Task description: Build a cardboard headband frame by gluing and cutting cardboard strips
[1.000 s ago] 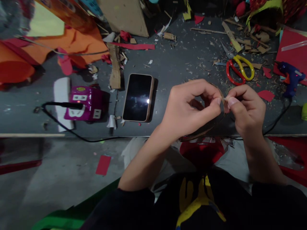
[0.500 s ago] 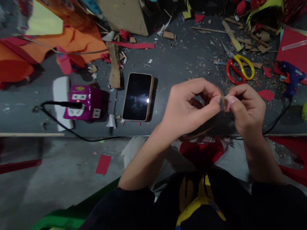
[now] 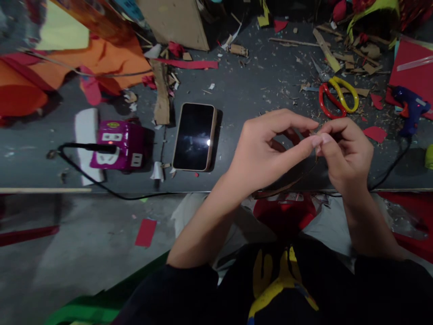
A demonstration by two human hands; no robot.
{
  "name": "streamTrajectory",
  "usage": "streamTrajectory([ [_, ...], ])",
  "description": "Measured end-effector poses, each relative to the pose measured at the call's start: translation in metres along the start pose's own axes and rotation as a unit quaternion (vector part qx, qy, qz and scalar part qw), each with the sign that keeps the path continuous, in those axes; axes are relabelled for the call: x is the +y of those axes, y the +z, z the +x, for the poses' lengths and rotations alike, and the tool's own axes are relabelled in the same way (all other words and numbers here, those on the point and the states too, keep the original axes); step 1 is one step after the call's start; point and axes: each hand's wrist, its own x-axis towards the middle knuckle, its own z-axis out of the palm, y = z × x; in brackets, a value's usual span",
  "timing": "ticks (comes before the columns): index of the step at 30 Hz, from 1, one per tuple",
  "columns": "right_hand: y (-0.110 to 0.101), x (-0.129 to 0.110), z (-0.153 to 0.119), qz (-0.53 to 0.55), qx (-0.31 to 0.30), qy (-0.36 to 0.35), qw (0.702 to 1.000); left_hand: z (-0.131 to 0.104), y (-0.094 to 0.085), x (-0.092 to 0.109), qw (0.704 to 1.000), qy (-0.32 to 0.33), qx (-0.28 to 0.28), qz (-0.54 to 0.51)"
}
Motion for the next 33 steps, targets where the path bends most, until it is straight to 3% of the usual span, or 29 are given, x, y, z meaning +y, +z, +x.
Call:
streamTrajectory([
  [10,0.000,0.001,0.000,-0.022,0.009,0.016,1.000,0.000,0.000,0.001,1.000,-0.010,0.007,0.020],
  [17,0.002,0.009,0.002,-0.005,0.027,0.019,0.999,0.000,0.000,0.000,0.999,-0.002,-0.025,0.032],
  [33,0.002,0.021,0.005,0.028,0.018,0.054,0.998,-0.003,-0.001,0.007,0.987,0.103,-0.085,0.090],
])
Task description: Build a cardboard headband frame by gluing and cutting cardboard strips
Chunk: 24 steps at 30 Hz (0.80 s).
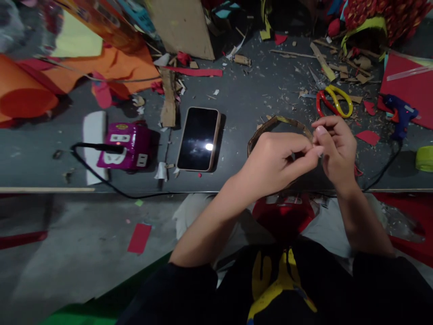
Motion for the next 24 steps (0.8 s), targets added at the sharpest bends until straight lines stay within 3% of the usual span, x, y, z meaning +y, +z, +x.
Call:
streamTrajectory([
  [11,0.003,0.003,0.001,-0.014,-0.006,-0.006,1.000,-0.004,0.008,0.004,0.976,0.022,-0.201,-0.084],
  [16,0.003,0.003,0.001,-0.013,-0.011,-0.004,1.000,-0.003,0.013,0.009,0.956,0.042,-0.284,-0.054],
  [24,0.001,0.003,0.001,-0.009,-0.005,-0.005,1.000,-0.002,0.017,0.010,0.932,-0.001,-0.364,0.005],
])
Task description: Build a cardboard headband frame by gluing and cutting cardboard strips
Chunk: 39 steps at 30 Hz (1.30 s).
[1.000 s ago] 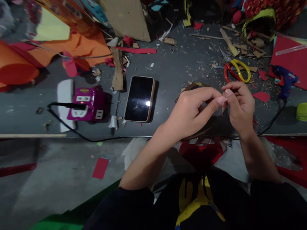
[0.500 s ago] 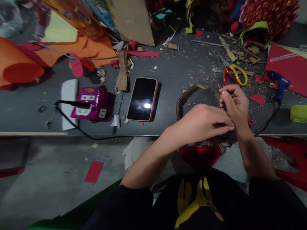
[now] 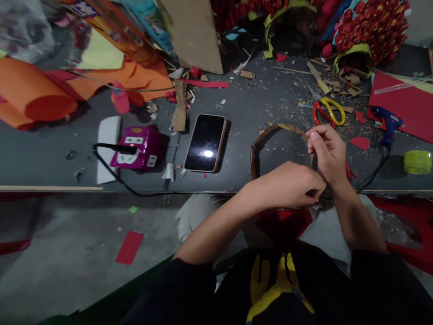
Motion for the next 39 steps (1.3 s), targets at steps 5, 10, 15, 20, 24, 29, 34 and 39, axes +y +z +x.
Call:
streamTrajectory([
  [5,0.0000,0.0010,0.0002,0.003,-0.002,-0.003,1.000,0.0022,0.0003,0.0025,0.999,-0.026,-0.032,0.031],
  [10,-0.0002,0.0022,0.0006,-0.003,-0.004,-0.001,1.000,0.0028,0.0048,0.0032,0.997,-0.024,-0.041,0.054],
  [15,-0.0004,0.0013,0.0008,-0.003,-0.001,-0.004,1.000,0.0048,0.0093,0.0017,0.996,-0.021,-0.042,0.072],
  [20,-0.0011,0.0017,0.0008,0.002,-0.001,-0.010,1.000,0.0061,0.0058,0.0011,0.994,-0.023,-0.075,0.070],
  [24,-0.0008,0.0025,0.0007,-0.002,-0.002,-0.005,1.000,0.0054,0.0033,0.0010,0.995,-0.028,-0.079,0.047],
  [29,-0.0002,0.0018,0.0003,-0.007,-0.002,-0.005,1.000,0.0041,0.0036,0.0007,0.997,-0.013,-0.067,0.046],
  [34,0.0001,0.0024,0.0000,-0.001,-0.003,-0.001,1.000,0.0027,0.0062,-0.0014,0.998,-0.008,-0.052,0.033],
  [39,0.0005,0.0029,-0.0005,0.007,-0.004,-0.008,1.000,0.0017,0.0099,-0.0052,0.999,0.010,-0.031,0.032],
])
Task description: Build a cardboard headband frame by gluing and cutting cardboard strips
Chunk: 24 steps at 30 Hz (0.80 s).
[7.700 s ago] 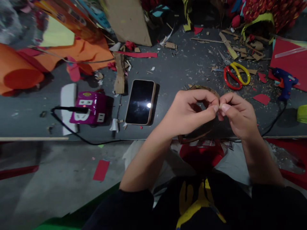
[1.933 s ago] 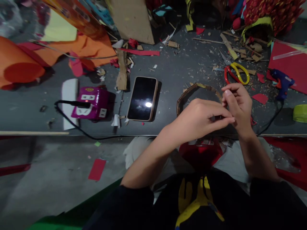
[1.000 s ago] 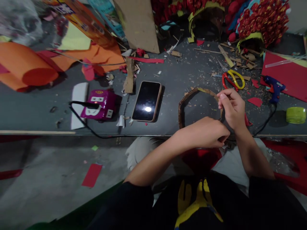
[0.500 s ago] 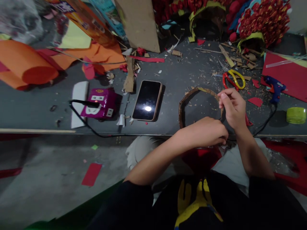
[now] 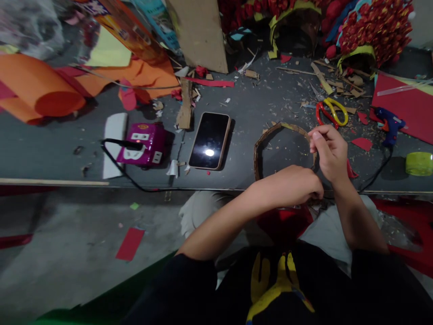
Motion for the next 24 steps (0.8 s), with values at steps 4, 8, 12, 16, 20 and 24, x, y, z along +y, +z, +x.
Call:
streamTrajectory([
  [4,-0.0001,0.0006,0.0000,0.000,-0.001,-0.006,1.000,-0.0004,-0.0002,0.0018,1.000,-0.014,-0.016,0.011],
  [8,0.0003,0.0015,0.0007,0.000,-0.002,-0.008,1.000,-0.0002,-0.0016,0.0062,0.999,-0.030,-0.025,0.033],
  [12,0.0008,0.0015,0.0003,-0.011,-0.003,0.003,1.000,0.0001,-0.0009,0.0066,0.999,-0.022,-0.044,0.024],
  [16,0.0007,0.0009,-0.0004,-0.013,-0.002,0.010,1.000,-0.0005,0.0005,0.0042,0.998,-0.020,-0.058,0.008],
  [20,-0.0001,-0.0001,-0.0004,-0.016,-0.002,0.006,1.000,-0.0013,-0.0009,0.0045,0.998,-0.027,-0.062,0.010],
  [24,-0.0012,-0.0025,0.0003,-0.060,-0.015,-0.020,0.998,-0.0018,-0.0040,0.0071,0.997,-0.038,-0.070,0.024],
])
